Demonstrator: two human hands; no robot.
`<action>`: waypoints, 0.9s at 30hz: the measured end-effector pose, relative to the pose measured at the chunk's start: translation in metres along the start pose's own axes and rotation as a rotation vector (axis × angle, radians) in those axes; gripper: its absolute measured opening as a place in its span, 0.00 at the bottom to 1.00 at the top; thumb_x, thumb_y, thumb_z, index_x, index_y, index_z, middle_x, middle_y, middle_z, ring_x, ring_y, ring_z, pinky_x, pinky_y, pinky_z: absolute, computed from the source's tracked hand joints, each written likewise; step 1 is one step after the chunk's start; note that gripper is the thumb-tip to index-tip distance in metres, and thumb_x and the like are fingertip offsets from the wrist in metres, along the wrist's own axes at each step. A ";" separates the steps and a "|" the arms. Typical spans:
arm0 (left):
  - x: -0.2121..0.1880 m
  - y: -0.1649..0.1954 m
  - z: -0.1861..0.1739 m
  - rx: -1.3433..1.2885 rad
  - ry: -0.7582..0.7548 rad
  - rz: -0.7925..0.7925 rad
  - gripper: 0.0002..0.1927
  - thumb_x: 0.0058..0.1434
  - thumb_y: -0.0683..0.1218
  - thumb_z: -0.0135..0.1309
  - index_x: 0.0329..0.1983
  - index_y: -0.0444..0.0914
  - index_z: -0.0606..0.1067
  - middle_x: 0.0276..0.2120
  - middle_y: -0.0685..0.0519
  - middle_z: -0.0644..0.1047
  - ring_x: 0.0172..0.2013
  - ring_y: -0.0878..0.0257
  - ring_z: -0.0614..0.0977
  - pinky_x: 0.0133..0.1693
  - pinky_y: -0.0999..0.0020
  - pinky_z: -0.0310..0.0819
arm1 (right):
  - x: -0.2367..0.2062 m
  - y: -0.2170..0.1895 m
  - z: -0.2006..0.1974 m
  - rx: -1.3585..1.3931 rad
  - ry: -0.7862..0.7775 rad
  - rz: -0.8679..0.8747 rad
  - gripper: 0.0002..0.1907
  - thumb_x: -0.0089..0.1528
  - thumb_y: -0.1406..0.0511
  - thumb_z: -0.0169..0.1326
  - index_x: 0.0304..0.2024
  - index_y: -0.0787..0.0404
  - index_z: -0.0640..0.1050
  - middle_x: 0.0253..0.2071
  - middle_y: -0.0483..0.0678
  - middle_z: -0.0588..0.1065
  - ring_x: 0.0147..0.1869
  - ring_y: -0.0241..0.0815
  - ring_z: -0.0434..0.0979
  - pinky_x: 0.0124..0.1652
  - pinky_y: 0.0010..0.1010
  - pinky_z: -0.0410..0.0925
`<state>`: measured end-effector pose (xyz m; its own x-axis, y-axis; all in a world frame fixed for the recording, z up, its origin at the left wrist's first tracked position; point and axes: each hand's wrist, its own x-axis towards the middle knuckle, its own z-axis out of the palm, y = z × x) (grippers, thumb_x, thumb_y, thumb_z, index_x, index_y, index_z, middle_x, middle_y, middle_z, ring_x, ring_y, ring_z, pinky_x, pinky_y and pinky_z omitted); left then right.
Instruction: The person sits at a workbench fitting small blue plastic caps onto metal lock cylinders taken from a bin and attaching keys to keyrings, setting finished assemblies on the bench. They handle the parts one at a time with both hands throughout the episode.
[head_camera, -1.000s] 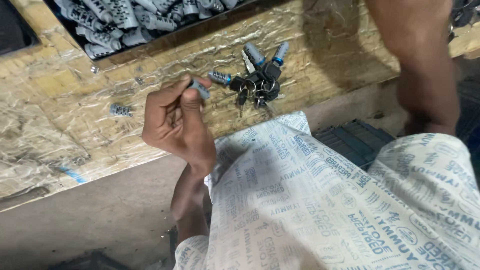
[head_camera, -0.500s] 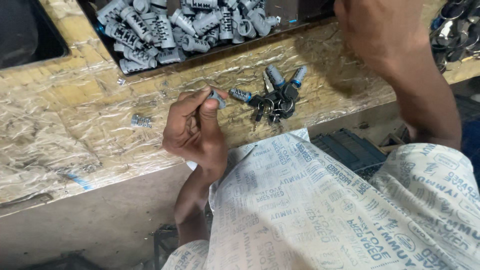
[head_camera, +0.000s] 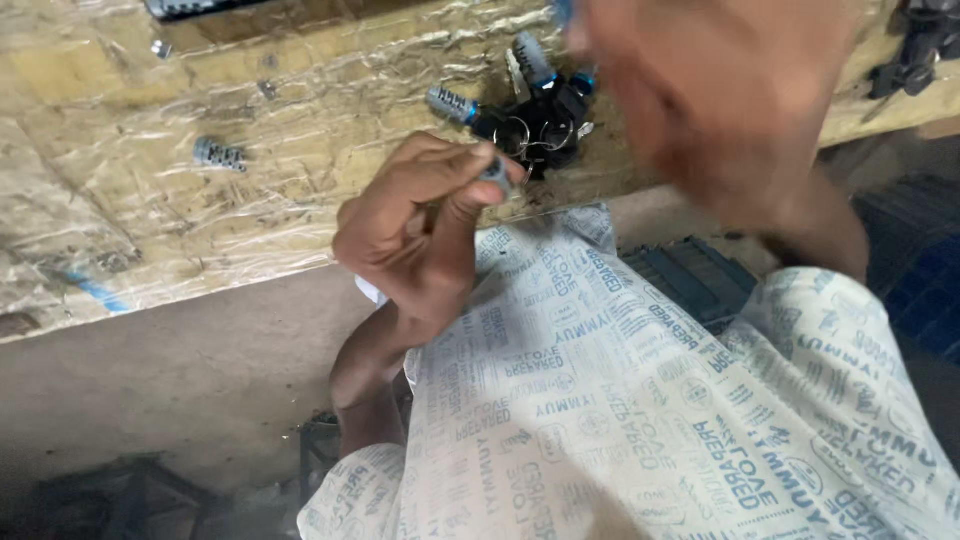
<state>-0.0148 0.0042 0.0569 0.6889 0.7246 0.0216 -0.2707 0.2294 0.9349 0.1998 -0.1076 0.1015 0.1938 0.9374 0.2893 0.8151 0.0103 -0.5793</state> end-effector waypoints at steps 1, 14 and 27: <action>-0.002 0.001 0.001 0.000 -0.028 0.048 0.07 0.68 0.29 0.58 0.47 0.28 0.77 0.37 0.43 0.83 0.35 0.62 0.87 0.36 0.72 0.82 | -0.003 -0.016 0.004 0.107 0.012 -0.055 0.07 0.64 0.78 0.61 0.44 0.76 0.78 0.32 0.58 0.77 0.33 0.47 0.79 0.30 0.34 0.70; -0.043 0.014 -0.018 -0.301 -0.244 -0.691 0.10 0.62 0.31 0.63 0.45 0.28 0.75 0.38 0.49 0.82 0.38 0.66 0.85 0.43 0.74 0.82 | -0.068 -0.064 0.035 0.508 -0.243 -0.005 0.29 0.48 0.67 0.73 0.44 0.85 0.78 0.25 0.56 0.74 0.25 0.43 0.76 0.23 0.33 0.69; -0.076 0.019 0.006 -0.139 0.105 -0.327 0.11 0.77 0.46 0.56 0.52 0.32 0.79 0.41 0.52 0.80 0.32 0.73 0.76 0.33 0.80 0.68 | -0.036 -0.049 0.060 0.192 -0.033 -0.557 0.10 0.64 0.79 0.59 0.49 0.79 0.81 0.23 0.45 0.71 0.22 0.35 0.69 0.20 0.28 0.61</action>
<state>-0.0689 -0.0504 0.0754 0.6831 0.6596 -0.3136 -0.1413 0.5407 0.8293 0.1199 -0.1209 0.0735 -0.2543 0.7832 0.5674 0.6753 0.5638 -0.4755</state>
